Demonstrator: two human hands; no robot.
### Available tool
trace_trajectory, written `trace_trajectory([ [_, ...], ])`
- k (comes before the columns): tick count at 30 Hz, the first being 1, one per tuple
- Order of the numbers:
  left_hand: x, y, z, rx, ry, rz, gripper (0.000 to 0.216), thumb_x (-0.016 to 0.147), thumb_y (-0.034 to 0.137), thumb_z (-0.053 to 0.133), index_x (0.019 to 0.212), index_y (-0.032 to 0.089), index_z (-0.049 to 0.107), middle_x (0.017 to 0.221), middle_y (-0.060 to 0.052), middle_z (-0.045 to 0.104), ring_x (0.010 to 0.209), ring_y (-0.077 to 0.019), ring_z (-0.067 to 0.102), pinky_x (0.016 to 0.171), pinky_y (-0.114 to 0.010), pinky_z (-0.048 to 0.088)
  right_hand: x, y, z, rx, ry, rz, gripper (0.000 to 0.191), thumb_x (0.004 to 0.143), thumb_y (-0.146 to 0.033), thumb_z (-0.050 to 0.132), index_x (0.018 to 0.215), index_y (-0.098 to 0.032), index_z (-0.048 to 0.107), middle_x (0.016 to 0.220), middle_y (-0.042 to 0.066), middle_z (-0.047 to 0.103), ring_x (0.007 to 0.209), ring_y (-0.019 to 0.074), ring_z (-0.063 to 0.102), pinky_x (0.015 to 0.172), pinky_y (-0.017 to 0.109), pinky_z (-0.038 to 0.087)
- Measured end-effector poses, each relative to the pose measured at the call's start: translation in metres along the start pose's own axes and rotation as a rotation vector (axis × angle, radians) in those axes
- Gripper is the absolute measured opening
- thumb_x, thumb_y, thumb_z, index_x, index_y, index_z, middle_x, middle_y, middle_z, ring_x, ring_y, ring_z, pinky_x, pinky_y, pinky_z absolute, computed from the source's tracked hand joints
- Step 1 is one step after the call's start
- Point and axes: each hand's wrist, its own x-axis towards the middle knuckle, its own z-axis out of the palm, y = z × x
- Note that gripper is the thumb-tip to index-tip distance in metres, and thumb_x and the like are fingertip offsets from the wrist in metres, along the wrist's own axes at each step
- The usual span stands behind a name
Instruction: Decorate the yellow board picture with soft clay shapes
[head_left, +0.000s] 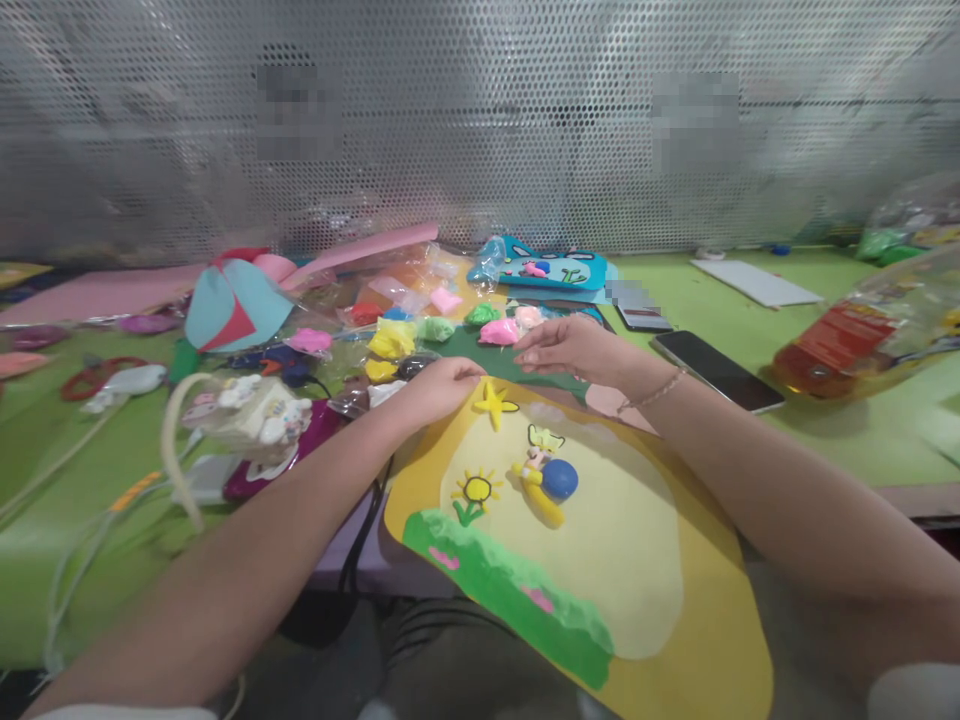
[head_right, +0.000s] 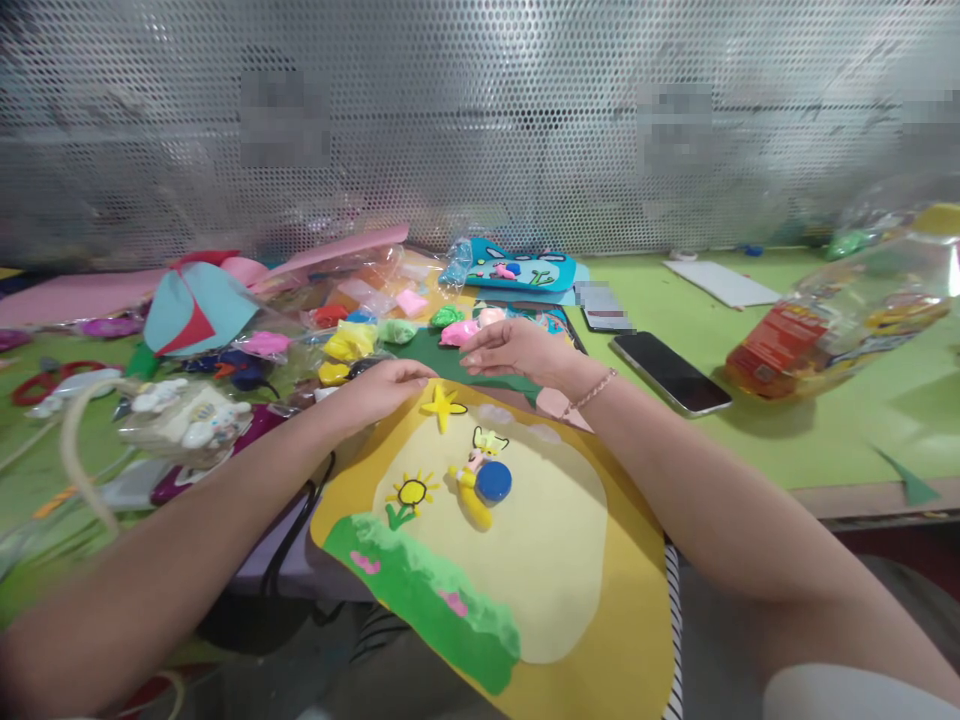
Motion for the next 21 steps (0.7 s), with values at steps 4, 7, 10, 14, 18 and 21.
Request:
trace_trajectory([
  [4, 0.0012, -0.0027, 0.0009, -0.011, 0.0, 0.004, 0.024, 0.078, 0.027, 0.049, 0.093, 0.017, 0.065, 0.1, -0.007, 0.072, 0.091, -0.0201, 0.066, 0.079, -0.03, 0.05, 0.0005, -0.0005, 0.0023, 0.026, 0.025, 0.047, 0.008, 0.084, -0.015, 0.06, 0.079, -0.015, 0.067, 0.071, 0.003, 0.07, 0.063, 0.0078, 0.065, 0.058, 0.016, 0.055],
  [7, 0.0022, -0.0054, 0.0019, -0.036, 0.001, 0.008, 0.024, 0.077, 0.027, 0.05, 0.093, 0.018, 0.066, 0.098, -0.006, 0.073, 0.09, -0.0205, 0.066, 0.078, -0.03, 0.05, 0.0016, -0.0002, 0.0039, -0.005, 0.016, 0.025, 0.013, 0.085, -0.016, 0.059, 0.075, -0.016, 0.066, 0.058, -0.001, 0.063, 0.05, 0.0043, 0.055, 0.049, 0.012, 0.049],
  [10, 0.0028, -0.0072, 0.0021, -0.045, -0.007, 0.016, 0.025, 0.077, 0.03, 0.051, 0.092, 0.018, 0.067, 0.097, -0.005, 0.073, 0.091, -0.0206, 0.066, 0.078, -0.029, 0.05, 0.0015, -0.0005, 0.0047, -0.058, 0.03, -0.007, 0.015, 0.085, -0.016, 0.058, 0.072, -0.016, 0.065, 0.048, -0.004, 0.054, 0.043, 0.0029, 0.048, 0.042, 0.011, 0.042],
  [14, 0.0029, -0.0068, 0.0016, -0.013, 0.003, 0.02, 0.027, 0.077, 0.031, 0.051, 0.093, 0.017, 0.067, 0.097, -0.006, 0.073, 0.09, -0.0213, 0.067, 0.078, -0.03, 0.05, 0.0003, -0.0014, 0.0041, -0.072, 0.021, -0.021, 0.002, 0.076, -0.015, 0.067, 0.078, -0.016, 0.067, 0.063, 0.0, 0.066, 0.057, 0.0061, 0.06, 0.054, 0.014, 0.05],
  [18, 0.0043, -0.0077, 0.0019, -0.01, -0.01, 0.043, 0.027, 0.077, 0.031, 0.05, 0.093, 0.016, 0.067, 0.098, -0.006, 0.072, 0.09, -0.0216, 0.066, 0.079, -0.03, 0.05, -0.0009, -0.0035, 0.0034, -0.159, 0.043, -0.041, 0.01, 0.067, -0.011, 0.073, 0.074, -0.015, 0.068, 0.067, -0.001, 0.067, 0.057, 0.0058, 0.058, 0.052, 0.016, 0.048],
  [21, 0.005, -0.0091, 0.0022, -0.014, -0.014, 0.046, 0.027, 0.077, 0.031, 0.05, 0.092, 0.016, 0.066, 0.097, -0.006, 0.072, 0.088, -0.021, 0.067, 0.079, -0.03, 0.05, -0.0011, -0.0043, 0.0032, -0.175, 0.063, -0.023, 0.008, 0.067, -0.008, 0.072, 0.069, -0.014, 0.066, 0.062, -0.002, 0.065, 0.053, 0.0037, 0.055, 0.052, 0.015, 0.047],
])
